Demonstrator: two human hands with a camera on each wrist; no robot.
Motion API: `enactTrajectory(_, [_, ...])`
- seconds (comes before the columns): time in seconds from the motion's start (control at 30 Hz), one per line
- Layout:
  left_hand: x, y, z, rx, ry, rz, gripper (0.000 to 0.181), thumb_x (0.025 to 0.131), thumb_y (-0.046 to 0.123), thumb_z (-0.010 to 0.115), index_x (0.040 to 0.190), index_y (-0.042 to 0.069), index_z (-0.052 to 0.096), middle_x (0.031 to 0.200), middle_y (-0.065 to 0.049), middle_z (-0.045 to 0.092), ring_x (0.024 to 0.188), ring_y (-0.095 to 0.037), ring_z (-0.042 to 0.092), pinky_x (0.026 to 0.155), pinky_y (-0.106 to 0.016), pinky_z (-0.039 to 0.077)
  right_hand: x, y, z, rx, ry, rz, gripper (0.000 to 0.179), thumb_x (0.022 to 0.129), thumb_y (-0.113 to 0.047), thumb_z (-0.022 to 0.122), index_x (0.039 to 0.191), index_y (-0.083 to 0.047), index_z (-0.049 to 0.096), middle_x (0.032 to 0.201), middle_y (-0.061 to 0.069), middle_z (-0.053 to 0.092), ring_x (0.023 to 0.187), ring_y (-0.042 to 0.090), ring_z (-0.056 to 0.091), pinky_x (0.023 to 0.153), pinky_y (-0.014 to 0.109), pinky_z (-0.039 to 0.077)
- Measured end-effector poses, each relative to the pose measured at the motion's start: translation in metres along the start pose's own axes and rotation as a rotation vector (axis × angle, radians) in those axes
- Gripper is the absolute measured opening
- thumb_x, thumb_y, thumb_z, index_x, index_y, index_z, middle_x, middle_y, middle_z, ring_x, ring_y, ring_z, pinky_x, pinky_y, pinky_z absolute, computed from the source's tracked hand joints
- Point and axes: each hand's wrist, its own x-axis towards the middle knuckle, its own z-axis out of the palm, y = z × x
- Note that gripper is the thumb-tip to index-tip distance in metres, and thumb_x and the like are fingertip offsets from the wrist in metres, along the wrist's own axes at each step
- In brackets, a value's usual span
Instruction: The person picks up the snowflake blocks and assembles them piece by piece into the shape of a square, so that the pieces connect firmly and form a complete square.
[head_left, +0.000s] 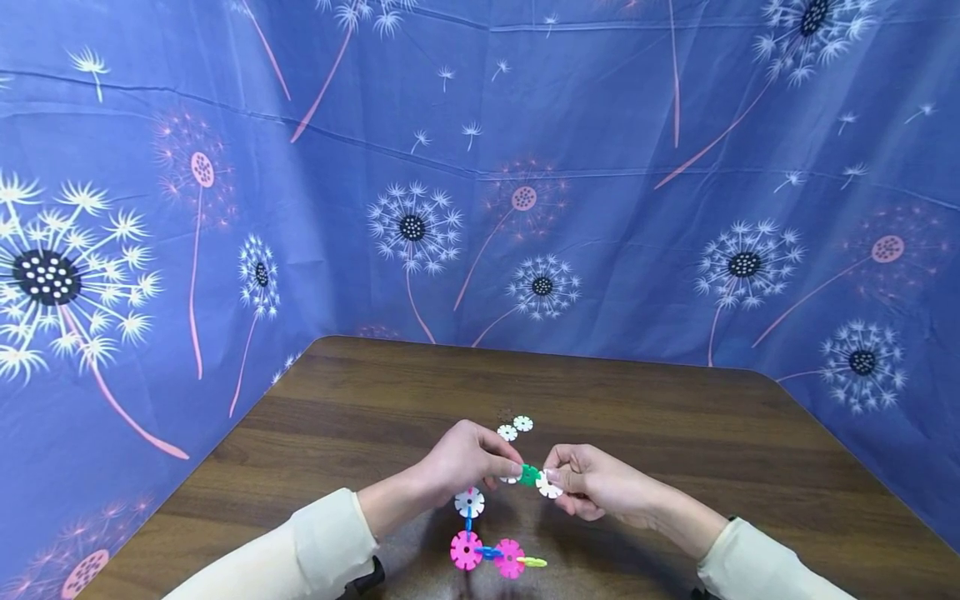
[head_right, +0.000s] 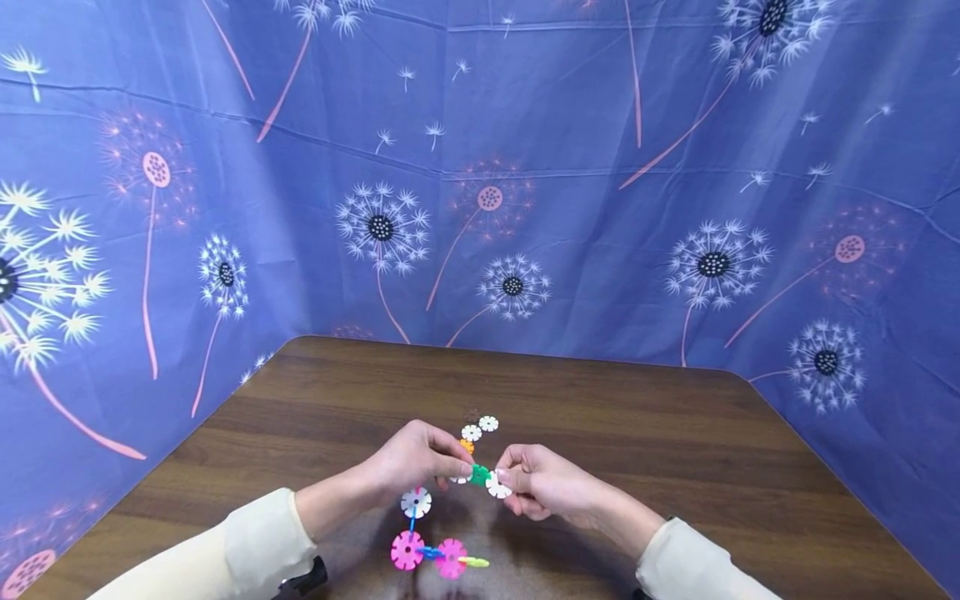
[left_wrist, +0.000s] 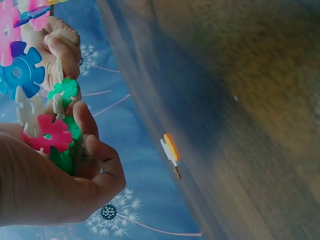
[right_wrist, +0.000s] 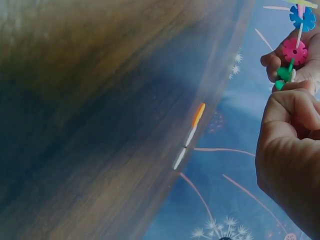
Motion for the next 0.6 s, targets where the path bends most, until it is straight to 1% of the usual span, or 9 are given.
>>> enactTrajectory(0.1, [-0.0001,0.0008,0.0004,0.002,0.012,0.009,0.002,0.087,0.003,0.078,0.089,0.003,0.079,0.081,-0.002,0.069,0.06,-0.017,0.06,0.063,-0.041,0.057,0.0003,0.001,-0.0002,0.024,0.009,0.001,0.018,0.108,-0.012,0.047,0.103,0.005,0.048,0.07,0.002,0.053,0.047,0.003,0.032,0.043,0.019,0.021])
enactTrajectory(0.23, [-0.0004,0.0024,0.001,0.021,0.029,0.009,0.003,0.087,0.003,0.079,0.088,0.005,0.079,0.081,-0.002,0.069,0.059,-0.018,0.06,0.06,-0.038,0.055,0.0014,0.0023,-0.0004,0.042,0.028,0.002,0.017,0.108,-0.013,0.048,0.102,0.003,0.05,0.07,0.001,0.054,0.047,0.003,0.033,0.043,0.018,0.022])
enactTrajectory(0.3, [-0.0004,0.0027,0.0013,0.032,0.035,0.007,0.003,0.087,0.004,0.079,0.087,0.007,0.08,0.081,-0.002,0.069,0.06,-0.018,0.06,0.058,-0.035,0.052,0.0022,0.0028,-0.0006,0.043,0.029,0.001,0.017,0.108,-0.012,0.048,0.1,0.003,0.05,0.069,0.001,0.055,0.047,0.003,0.034,0.044,0.018,0.023])
enactTrajectory(0.47, [-0.0004,0.0039,0.0021,0.051,0.034,-0.001,0.003,0.087,0.004,0.078,0.086,0.007,0.08,0.081,0.0,0.069,0.062,-0.021,0.063,0.056,-0.031,0.05,0.0033,0.0042,-0.0008,0.053,-0.001,-0.003,0.016,0.108,-0.012,0.047,0.1,0.002,0.05,0.069,-0.001,0.054,0.047,0.002,0.033,0.044,0.018,0.023])
enactTrajectory(0.6, [-0.0009,0.0055,0.0028,0.065,0.039,-0.005,0.004,0.087,0.005,0.079,0.084,0.008,0.08,0.079,0.001,0.069,0.06,-0.02,0.062,0.053,-0.028,0.045,0.0043,0.0048,0.0001,0.071,-0.017,0.005,0.015,0.108,-0.012,0.047,0.101,0.001,0.049,0.07,-0.001,0.054,0.048,0.001,0.034,0.043,0.017,0.022])
